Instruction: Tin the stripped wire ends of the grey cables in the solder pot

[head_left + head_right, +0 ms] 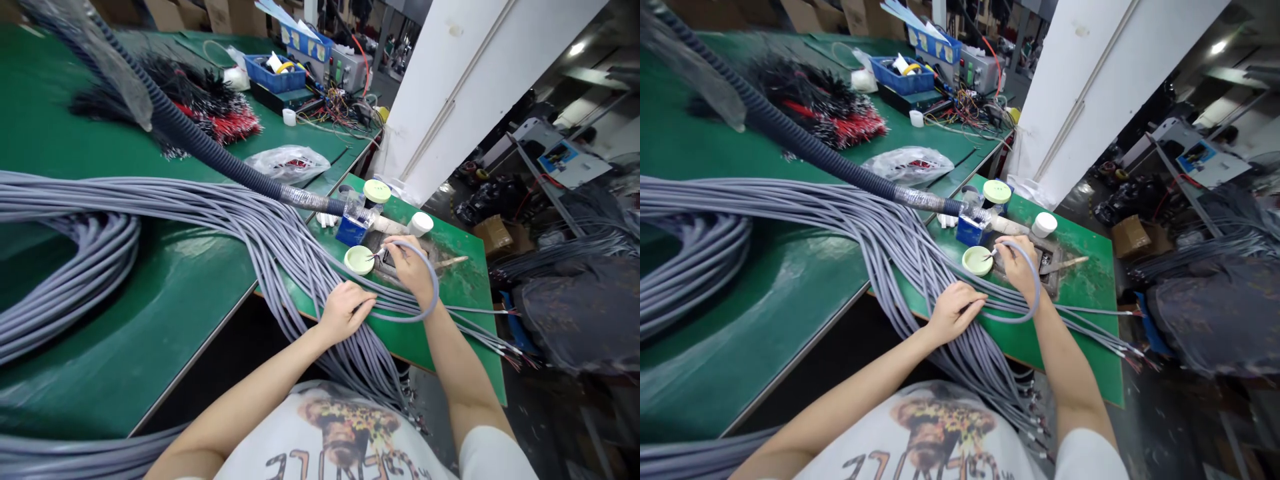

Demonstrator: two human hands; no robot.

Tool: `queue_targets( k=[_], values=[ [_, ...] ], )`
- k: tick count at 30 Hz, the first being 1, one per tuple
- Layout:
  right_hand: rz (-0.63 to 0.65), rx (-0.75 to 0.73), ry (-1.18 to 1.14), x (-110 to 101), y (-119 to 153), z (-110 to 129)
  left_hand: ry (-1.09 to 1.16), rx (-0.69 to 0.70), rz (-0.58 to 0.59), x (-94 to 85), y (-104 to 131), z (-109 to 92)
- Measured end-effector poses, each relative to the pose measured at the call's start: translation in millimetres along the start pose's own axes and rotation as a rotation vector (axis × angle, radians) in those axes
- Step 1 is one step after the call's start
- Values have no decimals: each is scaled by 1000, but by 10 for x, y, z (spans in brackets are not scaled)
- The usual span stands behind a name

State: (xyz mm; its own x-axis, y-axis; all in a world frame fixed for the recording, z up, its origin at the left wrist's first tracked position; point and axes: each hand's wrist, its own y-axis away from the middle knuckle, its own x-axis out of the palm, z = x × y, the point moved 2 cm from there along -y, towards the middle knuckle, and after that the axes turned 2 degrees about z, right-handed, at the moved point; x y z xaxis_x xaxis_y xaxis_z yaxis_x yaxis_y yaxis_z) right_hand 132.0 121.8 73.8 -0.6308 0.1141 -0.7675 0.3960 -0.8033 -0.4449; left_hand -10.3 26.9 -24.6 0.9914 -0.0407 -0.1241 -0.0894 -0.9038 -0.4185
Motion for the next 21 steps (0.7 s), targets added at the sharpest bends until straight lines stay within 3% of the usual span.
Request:
queue_targets(
  k=[8,21],
  values=[
    [122,-48,142,258,-191,16,-316,236,22,-4,9,13],
    [283,-36,209,513,-299,32,-372,279,19,-8,2,13]
  ],
)
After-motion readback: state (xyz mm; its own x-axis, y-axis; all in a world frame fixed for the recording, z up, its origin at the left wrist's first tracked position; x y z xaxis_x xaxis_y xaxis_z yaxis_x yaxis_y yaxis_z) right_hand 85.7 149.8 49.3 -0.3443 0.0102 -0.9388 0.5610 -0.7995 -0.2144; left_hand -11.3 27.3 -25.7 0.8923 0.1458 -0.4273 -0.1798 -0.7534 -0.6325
